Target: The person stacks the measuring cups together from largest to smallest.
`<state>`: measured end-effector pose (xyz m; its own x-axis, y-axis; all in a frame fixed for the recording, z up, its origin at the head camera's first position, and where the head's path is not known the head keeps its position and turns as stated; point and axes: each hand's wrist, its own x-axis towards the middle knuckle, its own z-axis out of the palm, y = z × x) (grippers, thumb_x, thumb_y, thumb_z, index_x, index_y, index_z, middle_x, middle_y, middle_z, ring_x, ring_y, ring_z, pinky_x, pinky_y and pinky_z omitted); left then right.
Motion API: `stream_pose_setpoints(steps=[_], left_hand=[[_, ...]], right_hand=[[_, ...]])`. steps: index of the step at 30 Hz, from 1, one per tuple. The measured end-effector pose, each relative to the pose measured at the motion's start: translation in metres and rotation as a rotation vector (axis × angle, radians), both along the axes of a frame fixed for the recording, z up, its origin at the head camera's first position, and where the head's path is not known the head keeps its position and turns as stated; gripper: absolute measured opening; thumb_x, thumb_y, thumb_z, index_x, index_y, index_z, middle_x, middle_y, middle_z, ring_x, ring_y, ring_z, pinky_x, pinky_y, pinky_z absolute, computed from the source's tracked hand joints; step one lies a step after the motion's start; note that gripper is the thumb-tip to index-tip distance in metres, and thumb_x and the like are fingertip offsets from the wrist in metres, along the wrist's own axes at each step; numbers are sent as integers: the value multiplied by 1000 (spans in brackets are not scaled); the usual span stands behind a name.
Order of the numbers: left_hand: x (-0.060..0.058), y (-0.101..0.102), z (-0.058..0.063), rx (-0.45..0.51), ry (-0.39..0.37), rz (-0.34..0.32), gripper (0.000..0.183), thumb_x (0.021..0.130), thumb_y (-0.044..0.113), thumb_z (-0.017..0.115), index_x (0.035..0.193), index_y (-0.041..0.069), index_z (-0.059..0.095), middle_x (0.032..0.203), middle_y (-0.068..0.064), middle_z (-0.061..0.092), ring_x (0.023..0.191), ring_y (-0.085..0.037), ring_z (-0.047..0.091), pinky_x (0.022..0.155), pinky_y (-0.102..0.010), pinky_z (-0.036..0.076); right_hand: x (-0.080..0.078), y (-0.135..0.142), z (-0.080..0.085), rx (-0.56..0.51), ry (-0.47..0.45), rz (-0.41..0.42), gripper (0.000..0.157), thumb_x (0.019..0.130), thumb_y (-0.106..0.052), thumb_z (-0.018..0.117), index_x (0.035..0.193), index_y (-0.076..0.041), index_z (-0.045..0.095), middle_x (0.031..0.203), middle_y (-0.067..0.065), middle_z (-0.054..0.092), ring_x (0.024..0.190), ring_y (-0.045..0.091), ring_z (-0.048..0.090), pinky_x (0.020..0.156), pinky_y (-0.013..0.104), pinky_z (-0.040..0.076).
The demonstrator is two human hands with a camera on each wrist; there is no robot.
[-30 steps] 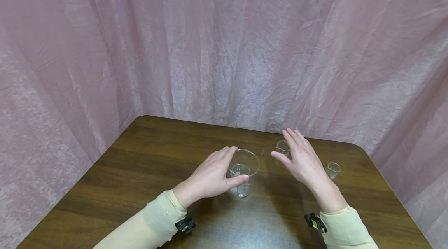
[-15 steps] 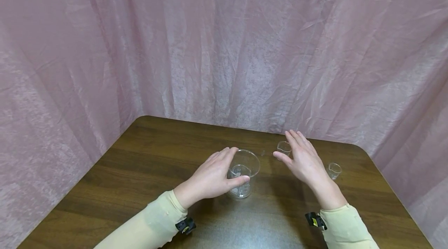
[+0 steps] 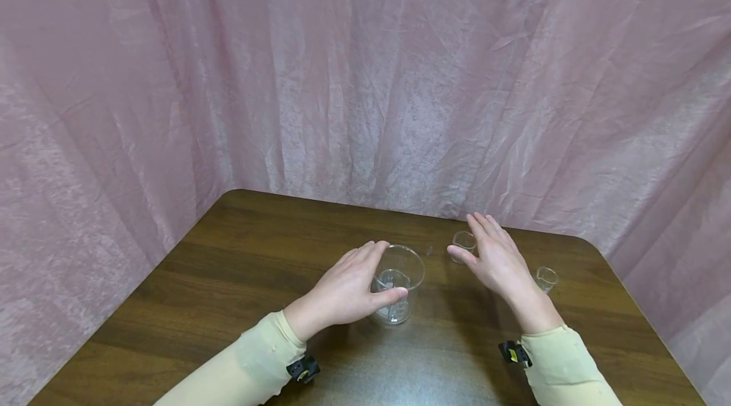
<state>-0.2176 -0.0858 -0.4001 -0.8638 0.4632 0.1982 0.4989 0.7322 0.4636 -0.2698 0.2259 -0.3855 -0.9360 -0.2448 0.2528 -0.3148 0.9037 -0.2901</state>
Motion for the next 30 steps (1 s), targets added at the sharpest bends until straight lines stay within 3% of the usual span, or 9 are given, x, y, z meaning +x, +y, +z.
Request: stream_pose_setpoints(steps=[30], left_hand=[[1, 0, 1, -2, 9, -3, 95, 102, 64, 70, 168, 3, 39, 168, -19, 47, 158, -39, 41, 131, -54, 30]], right_hand=[[-25, 10, -14, 57, -79, -26, 83, 109, -46, 68, 161, 13, 41, 164, 39, 41, 157, 56, 32, 129, 67, 25]])
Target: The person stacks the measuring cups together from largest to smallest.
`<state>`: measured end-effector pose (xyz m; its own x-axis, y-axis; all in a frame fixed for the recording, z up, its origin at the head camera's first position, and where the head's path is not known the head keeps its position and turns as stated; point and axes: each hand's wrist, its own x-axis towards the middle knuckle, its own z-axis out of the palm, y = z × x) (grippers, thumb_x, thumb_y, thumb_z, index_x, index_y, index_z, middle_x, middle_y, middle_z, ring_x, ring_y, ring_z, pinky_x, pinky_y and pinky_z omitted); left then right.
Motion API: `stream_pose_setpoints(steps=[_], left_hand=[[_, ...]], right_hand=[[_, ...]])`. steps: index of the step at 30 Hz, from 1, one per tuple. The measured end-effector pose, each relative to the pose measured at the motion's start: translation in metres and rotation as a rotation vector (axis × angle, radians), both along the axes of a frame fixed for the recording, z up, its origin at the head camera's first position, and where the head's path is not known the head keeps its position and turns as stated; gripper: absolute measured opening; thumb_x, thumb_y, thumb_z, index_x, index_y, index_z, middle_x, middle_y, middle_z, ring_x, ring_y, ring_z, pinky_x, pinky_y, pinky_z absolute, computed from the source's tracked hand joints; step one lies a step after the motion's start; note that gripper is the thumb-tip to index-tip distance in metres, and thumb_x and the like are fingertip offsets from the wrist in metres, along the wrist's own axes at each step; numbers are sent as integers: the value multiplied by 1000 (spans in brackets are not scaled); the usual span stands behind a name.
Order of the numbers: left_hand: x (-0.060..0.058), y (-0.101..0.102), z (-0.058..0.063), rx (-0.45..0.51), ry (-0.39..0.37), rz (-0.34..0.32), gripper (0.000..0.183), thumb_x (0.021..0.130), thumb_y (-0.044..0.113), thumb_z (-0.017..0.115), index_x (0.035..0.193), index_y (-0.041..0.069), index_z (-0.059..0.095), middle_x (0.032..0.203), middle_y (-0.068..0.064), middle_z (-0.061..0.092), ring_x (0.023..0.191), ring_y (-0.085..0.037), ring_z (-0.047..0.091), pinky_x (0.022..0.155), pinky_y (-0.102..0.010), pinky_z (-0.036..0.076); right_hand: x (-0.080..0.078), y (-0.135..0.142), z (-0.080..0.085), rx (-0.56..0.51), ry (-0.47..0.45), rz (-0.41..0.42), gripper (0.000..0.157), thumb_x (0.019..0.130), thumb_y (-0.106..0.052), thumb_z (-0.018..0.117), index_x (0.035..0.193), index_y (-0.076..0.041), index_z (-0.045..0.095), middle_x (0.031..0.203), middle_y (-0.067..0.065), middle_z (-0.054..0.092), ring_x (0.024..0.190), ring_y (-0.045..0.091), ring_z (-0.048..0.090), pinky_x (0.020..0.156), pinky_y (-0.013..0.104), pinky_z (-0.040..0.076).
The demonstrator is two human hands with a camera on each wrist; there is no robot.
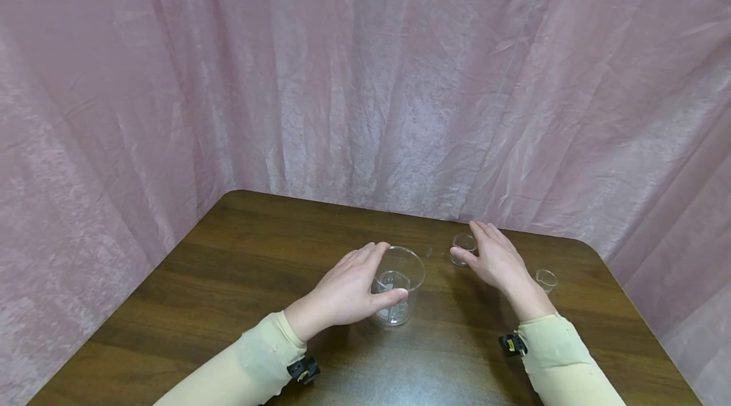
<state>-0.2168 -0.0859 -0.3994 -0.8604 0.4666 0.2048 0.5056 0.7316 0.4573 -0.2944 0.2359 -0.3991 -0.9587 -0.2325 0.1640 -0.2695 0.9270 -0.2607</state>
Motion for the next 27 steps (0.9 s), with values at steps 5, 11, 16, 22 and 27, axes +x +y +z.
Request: stream_pose_setpoints(steps=[5, 11, 16, 22, 27], left_hand=[[-1, 0, -1, -1, 0, 1, 95, 102, 64, 70, 168, 3, 39, 168, -19, 47, 158, -39, 41, 131, -55, 30], [-1, 0, 0, -4, -14, 4, 96, 102, 66, 69, 169, 4, 38, 170, -18, 45, 160, -38, 38, 132, -54, 29], [-2, 0, 0, -7, -21, 4, 97, 102, 67, 68, 170, 4, 37, 171, -18, 44, 161, -38, 37, 132, -54, 28], [-1, -1, -1, -4, -34, 4, 97, 103, 67, 67, 170, 5, 36, 172, -17, 43, 161, -37, 36, 132, -54, 27], [-1, -1, -1, -3, -29, 2, 98, 102, 67, 67, 170, 3, 37, 172, -17, 43, 161, -37, 36, 132, -54, 28]], right_hand=[[-3, 1, -2, 2, -18, -3, 84, 110, -46, 67, 162, 13, 40, 164, 39, 41, 156, 57, 33, 128, 67, 27], [-5, 3, -4, -1, -66, -18, 87, 110, -50, 65, 165, 11, 35, 166, 38, 38, 155, 56, 36, 126, 67, 31], [-9, 3, -6, -2, -81, -22, 87, 110, -49, 66, 165, 11, 35, 167, 37, 38, 155, 55, 36, 126, 67, 31], [-12, 2, -8, 7, -97, -26, 88, 110, -51, 65, 166, 10, 35, 167, 36, 38, 156, 55, 35, 126, 67, 31], [-14, 2, -8, 21, -105, -27, 88, 110, -52, 64, 166, 9, 35, 166, 36, 40, 154, 56, 37, 124, 68, 33]])
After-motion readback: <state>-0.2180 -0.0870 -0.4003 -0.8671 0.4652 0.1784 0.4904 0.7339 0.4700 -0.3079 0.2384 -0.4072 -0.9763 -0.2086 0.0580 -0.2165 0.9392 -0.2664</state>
